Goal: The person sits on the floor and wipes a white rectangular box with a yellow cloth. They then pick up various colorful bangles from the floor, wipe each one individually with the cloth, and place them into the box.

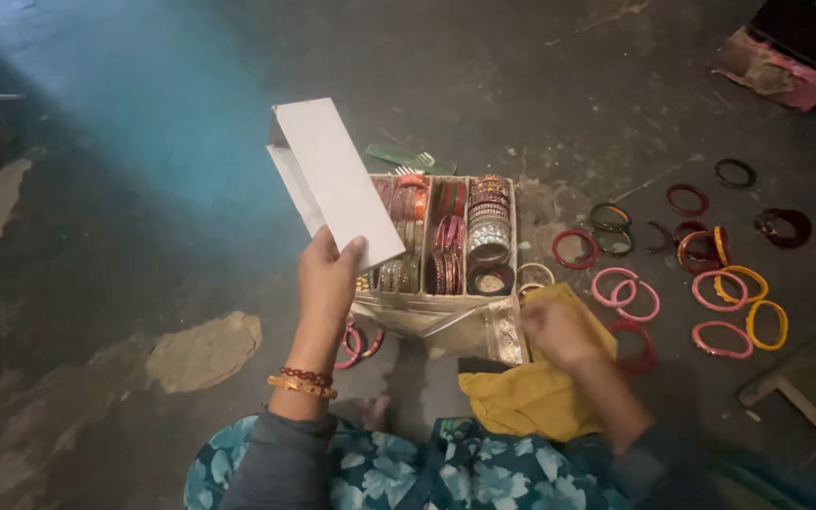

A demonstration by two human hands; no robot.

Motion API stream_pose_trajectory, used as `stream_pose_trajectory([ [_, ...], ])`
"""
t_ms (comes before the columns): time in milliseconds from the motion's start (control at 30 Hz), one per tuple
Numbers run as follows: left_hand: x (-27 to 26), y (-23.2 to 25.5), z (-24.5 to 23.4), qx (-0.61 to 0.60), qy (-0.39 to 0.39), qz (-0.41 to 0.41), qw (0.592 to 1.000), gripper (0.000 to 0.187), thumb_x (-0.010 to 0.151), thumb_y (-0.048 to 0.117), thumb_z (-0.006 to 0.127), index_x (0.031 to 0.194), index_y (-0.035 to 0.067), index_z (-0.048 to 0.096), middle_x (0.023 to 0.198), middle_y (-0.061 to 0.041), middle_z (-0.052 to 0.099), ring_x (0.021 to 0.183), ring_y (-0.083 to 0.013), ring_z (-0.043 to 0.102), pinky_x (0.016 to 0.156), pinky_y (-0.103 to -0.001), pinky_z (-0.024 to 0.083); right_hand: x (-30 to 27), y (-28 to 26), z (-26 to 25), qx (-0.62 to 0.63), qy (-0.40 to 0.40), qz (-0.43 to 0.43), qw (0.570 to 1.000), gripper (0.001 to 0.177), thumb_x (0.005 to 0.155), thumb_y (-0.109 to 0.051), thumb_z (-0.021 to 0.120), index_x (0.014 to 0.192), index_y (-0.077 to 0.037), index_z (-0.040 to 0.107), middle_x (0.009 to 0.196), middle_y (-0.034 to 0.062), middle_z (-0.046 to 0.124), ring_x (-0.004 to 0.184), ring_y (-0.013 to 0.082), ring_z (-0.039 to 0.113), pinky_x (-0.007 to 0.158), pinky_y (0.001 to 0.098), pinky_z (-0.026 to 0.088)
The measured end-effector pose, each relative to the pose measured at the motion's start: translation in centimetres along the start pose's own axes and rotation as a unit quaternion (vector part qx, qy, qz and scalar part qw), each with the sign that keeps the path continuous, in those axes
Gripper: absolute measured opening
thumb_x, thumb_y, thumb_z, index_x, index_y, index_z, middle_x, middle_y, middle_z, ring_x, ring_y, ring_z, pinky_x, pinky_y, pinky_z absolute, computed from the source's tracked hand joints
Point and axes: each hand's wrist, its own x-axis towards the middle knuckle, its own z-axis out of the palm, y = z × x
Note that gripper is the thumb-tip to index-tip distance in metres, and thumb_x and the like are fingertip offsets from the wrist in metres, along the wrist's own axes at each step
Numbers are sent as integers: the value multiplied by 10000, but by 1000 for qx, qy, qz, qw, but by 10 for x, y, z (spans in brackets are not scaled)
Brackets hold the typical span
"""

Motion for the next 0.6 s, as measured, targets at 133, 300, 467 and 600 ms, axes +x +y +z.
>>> stream_pose_trajectory([
  [133,-1,-4,-1,-30,12,-8,999,326,918,120,650,1198,-46,652,1013,-108,759,902,-152,695,807,-319,539,6,18,36,-11,-141,57,988,285,713,-327,841,882,-99,821,881,101,798,876,254,757,846,341,553],
  [300,2,-1,-3,-1,22,-8,1000,293,916,137,659,1150,-40,661,956,-105,760,841,-146,698,752,-317,551,15,27,39,29,-103,86,991,370,674,-307,880,874,-24,751,785,157,758,750,267,756,717,394,591],
  [467,1,3,1,38,25,-26,999,283,916,143,671,1136,-34,677,914,-123,759,790,-159,676,723,-320,536,12,9,28,55,-163,57,983,287,852,-345,761,989,-95,797,777,56,702,699,201,646,685,368,506],
  [600,-2,7,6,33,20,-31,999,299,917,136,660,1168,-25,673,931,-114,768,807,-146,693,740,-309,543,16,-6,12,224,-153,6,962,308,971,-315,669,1067,-47,789,790,25,686,716,124,574,659,327,494],
])
